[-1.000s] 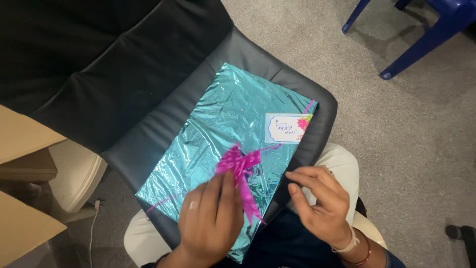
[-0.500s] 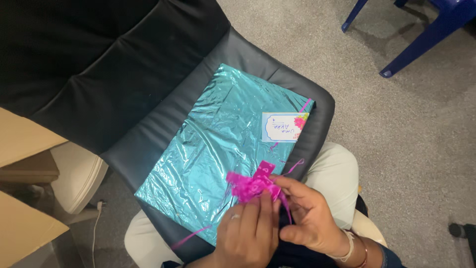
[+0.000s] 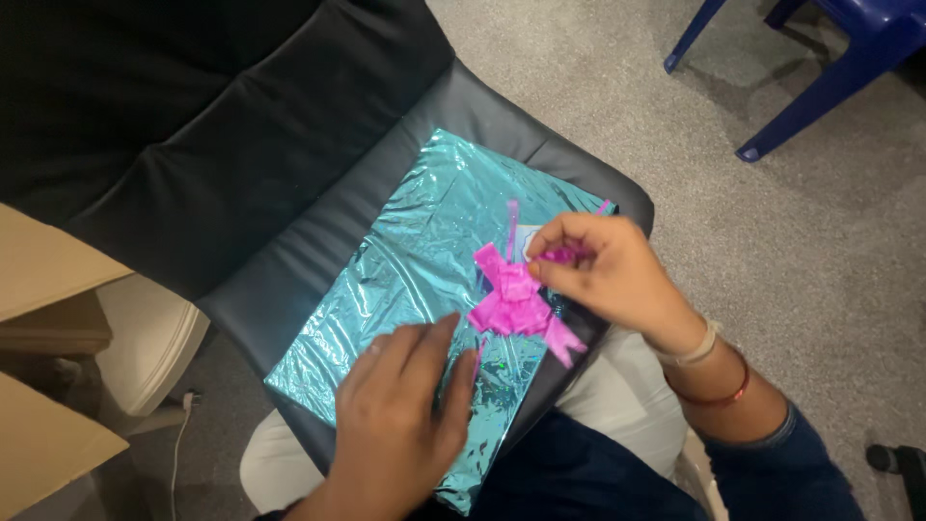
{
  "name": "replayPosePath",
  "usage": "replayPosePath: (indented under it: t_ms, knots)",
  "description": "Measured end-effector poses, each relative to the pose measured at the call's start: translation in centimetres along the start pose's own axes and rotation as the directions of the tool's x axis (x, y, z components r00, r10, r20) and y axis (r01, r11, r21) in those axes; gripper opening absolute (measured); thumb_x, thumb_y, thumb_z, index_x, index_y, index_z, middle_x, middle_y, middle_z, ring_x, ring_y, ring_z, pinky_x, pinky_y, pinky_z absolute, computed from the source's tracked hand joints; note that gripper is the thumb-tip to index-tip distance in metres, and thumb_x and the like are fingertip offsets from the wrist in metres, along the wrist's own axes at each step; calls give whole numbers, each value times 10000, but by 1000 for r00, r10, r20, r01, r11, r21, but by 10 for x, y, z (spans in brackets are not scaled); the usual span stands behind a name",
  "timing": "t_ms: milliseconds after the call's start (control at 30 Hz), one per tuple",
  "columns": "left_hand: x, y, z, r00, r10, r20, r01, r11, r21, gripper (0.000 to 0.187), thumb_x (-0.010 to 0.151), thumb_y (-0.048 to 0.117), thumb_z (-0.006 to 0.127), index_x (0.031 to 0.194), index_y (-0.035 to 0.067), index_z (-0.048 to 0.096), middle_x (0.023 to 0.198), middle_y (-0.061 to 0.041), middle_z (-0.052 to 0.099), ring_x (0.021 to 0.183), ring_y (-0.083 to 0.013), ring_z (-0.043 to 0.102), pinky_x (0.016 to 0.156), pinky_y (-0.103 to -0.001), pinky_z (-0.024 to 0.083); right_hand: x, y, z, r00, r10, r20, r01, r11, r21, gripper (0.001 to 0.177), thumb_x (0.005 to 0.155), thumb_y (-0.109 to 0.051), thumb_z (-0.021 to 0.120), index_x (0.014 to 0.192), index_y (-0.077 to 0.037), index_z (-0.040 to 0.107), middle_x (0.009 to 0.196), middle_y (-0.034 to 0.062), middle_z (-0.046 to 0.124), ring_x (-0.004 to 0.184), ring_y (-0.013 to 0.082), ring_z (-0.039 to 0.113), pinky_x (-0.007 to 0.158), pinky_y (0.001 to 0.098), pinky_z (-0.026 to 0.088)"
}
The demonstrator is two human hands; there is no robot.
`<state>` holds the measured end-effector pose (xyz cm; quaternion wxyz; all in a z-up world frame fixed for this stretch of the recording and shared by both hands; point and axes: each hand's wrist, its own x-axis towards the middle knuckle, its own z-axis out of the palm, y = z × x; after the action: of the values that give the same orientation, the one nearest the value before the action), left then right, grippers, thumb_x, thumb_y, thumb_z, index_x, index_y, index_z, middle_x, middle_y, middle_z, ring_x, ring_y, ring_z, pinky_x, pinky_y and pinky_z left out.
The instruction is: The person wraps a rectangular gift box with shiny teal wrapping paper, folds and smooths the edges, and secures the package with a pink ribbon bow. A small gift tag is attached to the top of the wrapped box.
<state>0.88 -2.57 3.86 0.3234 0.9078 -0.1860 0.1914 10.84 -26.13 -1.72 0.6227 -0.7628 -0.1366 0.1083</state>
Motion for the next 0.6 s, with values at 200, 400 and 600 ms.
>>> replayPosePath:
  t_ms: [200, 400, 600]
  knots:
    - [18, -17, -3, 950, 184, 253, -198, 980, 31, 483, 769, 37, 718, 1248, 15, 665, 1267, -158, 637, 1094, -361, 586, 921, -479, 464, 15, -14, -3, 994, -88, 62, 98, 979, -180, 118, 818, -33, 795, 935, -44, 788, 819, -27, 716, 708, 12, 619, 608, 179, 493]
    - [17, -25, 18, 857, 314, 409, -323, 945, -49, 484, 861, 175, 658, 1313, 5, 619, 1443, -143, 542, 1332, -424, 468, 1099, -585, 347, 17, -16, 4, 999, -34, -30, 24, 958, -285, 291, 801, -52, 819, 1088, -64, 775, 664, -19, 581, 556, 27, 434, 481, 236, 371]
    - [10, -25, 30, 855, 278, 437, -296, 955, -29, 505, 957, 341, 626, 1322, -8, 609, 1477, -139, 503, 1368, -431, 421, 1126, -623, 300, 14, -26, 11, 966, -185, -182, 105, 921, -375, 496, 788, -18, 796, 1263, -58, 660, 785, 18, 591, 567, 36, 493, 496, 232, 426]
